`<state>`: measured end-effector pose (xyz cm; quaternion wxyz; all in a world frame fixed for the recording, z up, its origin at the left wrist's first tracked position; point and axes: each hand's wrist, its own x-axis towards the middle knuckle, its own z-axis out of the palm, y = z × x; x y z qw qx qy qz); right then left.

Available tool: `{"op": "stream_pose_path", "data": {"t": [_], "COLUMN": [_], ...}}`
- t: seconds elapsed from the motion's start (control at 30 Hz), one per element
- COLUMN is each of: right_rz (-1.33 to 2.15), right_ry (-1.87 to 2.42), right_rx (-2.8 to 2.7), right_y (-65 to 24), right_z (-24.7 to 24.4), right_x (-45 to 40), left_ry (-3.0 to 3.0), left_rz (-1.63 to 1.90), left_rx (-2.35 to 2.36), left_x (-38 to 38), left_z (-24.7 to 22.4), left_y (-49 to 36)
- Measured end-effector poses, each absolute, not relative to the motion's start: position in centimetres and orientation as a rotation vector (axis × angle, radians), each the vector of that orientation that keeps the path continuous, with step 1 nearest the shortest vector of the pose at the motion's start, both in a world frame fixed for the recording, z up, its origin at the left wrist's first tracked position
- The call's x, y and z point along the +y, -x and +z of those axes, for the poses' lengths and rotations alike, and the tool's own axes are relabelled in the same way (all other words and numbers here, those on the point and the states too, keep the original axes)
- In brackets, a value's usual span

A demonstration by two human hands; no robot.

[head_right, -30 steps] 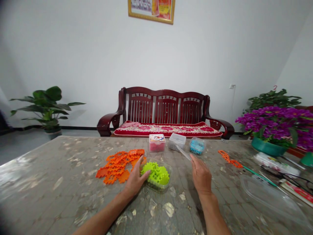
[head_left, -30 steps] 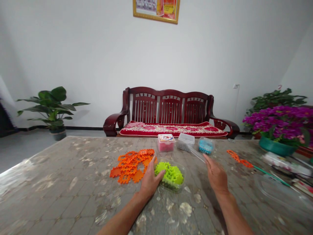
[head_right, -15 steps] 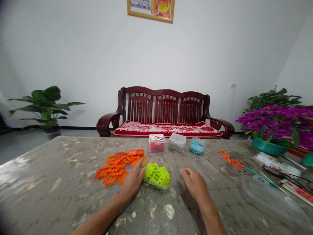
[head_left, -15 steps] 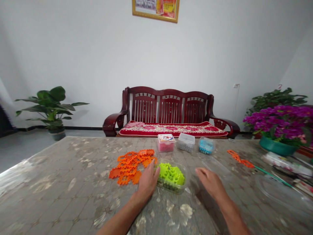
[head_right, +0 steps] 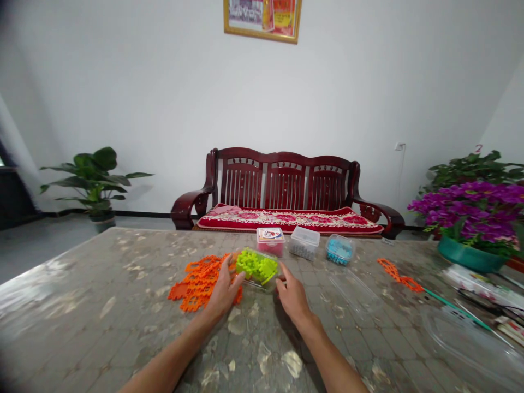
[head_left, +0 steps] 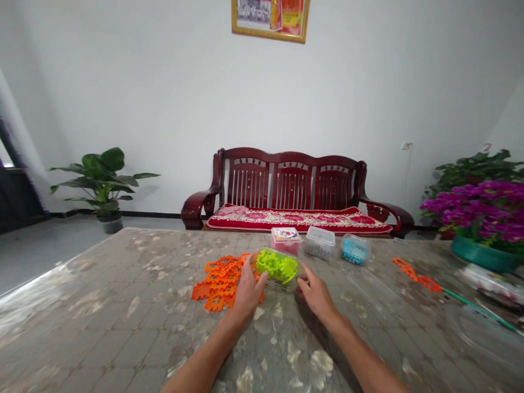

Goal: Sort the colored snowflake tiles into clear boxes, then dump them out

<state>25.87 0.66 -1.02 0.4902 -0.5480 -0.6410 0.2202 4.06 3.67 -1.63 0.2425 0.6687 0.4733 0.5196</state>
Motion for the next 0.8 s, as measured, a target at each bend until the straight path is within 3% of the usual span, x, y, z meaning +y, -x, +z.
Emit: {"op": "stream_pose_path", "data": {"t": [0.3, 0.63, 0.8], "right_rz": [-0.083, -0.487, -0.525], "right_ry": [1.336, 1.138, 1.069], "right_rx": [-1.693, -1.683, -1.572], "right_y": [-25.2, -26.4, -27.3], "right_z": [-1.3, -0.4, 1.7], "right_x": [1.1, 0.8, 0.2], "left_ry": [-1.761, -1.860, -2.079], "left_rz": [1.438, 1.420, 1.445], "left_rx": [1.295, 1.238, 1.107], "left_x": [4.4, 3.5, 2.2], "left_z": [-3.1, -1.8, 0.1], "left_y": [-3.7, -3.3, -3.3]}}
